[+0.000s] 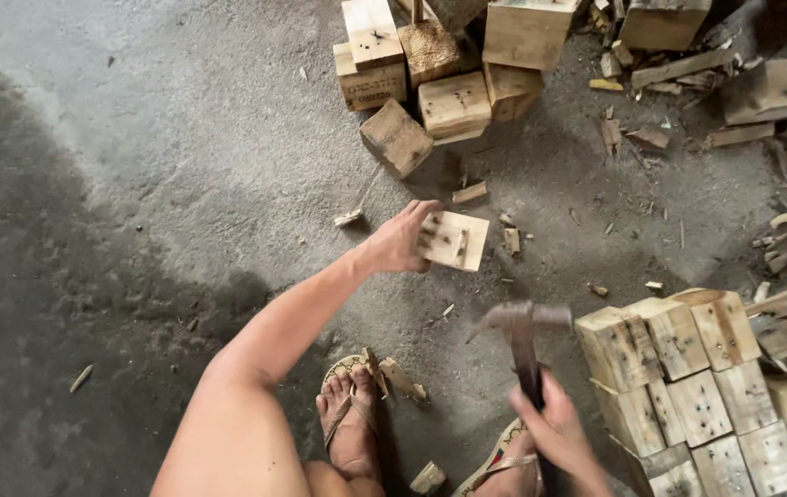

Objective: The person repeatedly picks up small wooden blocks and strikes them with a hammer to break them into smaller pieces. The person places the broken pieces on the floor and continues the process with additional blocks from a nearby pile.

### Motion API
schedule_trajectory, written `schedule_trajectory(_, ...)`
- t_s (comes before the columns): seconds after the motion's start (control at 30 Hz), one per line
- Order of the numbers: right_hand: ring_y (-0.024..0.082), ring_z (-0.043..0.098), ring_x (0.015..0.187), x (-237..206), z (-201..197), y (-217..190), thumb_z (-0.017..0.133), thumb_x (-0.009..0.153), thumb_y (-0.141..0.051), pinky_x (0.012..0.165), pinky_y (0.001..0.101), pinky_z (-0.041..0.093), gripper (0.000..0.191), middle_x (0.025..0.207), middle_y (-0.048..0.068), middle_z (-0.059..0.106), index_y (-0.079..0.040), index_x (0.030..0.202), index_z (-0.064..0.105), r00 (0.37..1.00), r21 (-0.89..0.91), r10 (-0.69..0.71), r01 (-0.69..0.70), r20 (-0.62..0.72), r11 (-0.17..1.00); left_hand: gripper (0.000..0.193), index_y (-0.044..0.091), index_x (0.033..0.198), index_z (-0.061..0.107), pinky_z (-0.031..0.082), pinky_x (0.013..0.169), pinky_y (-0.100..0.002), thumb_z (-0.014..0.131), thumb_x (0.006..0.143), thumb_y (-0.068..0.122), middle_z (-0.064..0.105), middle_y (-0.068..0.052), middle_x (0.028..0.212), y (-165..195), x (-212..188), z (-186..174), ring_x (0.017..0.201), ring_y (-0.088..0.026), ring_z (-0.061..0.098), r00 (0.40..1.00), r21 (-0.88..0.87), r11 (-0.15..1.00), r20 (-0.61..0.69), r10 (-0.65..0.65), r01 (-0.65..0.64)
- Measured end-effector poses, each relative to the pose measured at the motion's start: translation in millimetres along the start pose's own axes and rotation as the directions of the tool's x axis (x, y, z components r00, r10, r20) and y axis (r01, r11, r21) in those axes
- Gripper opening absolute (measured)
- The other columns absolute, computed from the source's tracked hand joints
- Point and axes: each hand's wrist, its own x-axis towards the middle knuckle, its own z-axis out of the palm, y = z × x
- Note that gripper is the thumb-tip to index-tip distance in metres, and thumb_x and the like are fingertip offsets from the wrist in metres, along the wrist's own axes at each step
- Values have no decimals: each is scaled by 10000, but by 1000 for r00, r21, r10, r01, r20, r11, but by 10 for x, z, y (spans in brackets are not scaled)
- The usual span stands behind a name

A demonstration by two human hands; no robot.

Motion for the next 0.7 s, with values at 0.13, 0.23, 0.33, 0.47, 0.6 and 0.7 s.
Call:
schedule_trajectory(0.13,122,518,571,42,317,229,695,919,-317,510,287,429,348,723,30,568,-61,1151,650,901,305,433,-405,-25,862,1060,40,1513,355,469,1110,-444,868,651,382,540,-194,1377,10,93,-70,1276,-333,559,996,-143,986,44,-84,90)
schedule_trajectory(0.23,112,479,521,-39,307,552,772,868,-290,462,296,388,353,667,5,542,-50,1093,644,892,181,451,-440,-22,880,1073,10,1554,206,395,1130,-482,771,830,565,449,-229,1479,-3,118,23,1356,-307,498,939,-479,808,195,-284,344)
schedule_trajectory(0.33,127,513,523,-103,303,829,821,821,-301,465,311,427,392,668,3,579,-48,1067,651,878,7,479,-479,-7,878,870,40,1479,368,474,1056,-472,570,903,659,543,-216,1435,80,159,204,1309,-291,530,763,-738,235,543,-350,633)
schedule_trajectory(0.47,160,650,586,-166,438,945,820,796,-326,523,346,543,472,749,37,668,-56,1119,606,873,-90,484,-487,-56,869,691,115,1352,565,550,913,-445,428,925,640,645,-128,1290,160,193,290,1134,-241,636,733,-770,-45,622,-275,637)
schedule_trajectory(0.6,236,729,646,-224,496,779,804,749,-372,619,394,565,711,821,116,775,-79,1317,493,924,-291,324,-372,-202,881,702,115,1293,580,566,786,-396,384,928,683,666,-99,1146,128,162,285,969,-202,658,700,-757,-77,633,-330,648)
schedule_trajectory(0.7,351,753,707,-234,461,590,763,818,-425,673,464,580,875,942,213,744,-63,1486,329,842,-379,507,-537,-184,754,752,55,1277,559,556,763,-377,409,965,722,636,-141,1076,99,98,343,925,-221,630,650,-741,-183,661,-375,646)
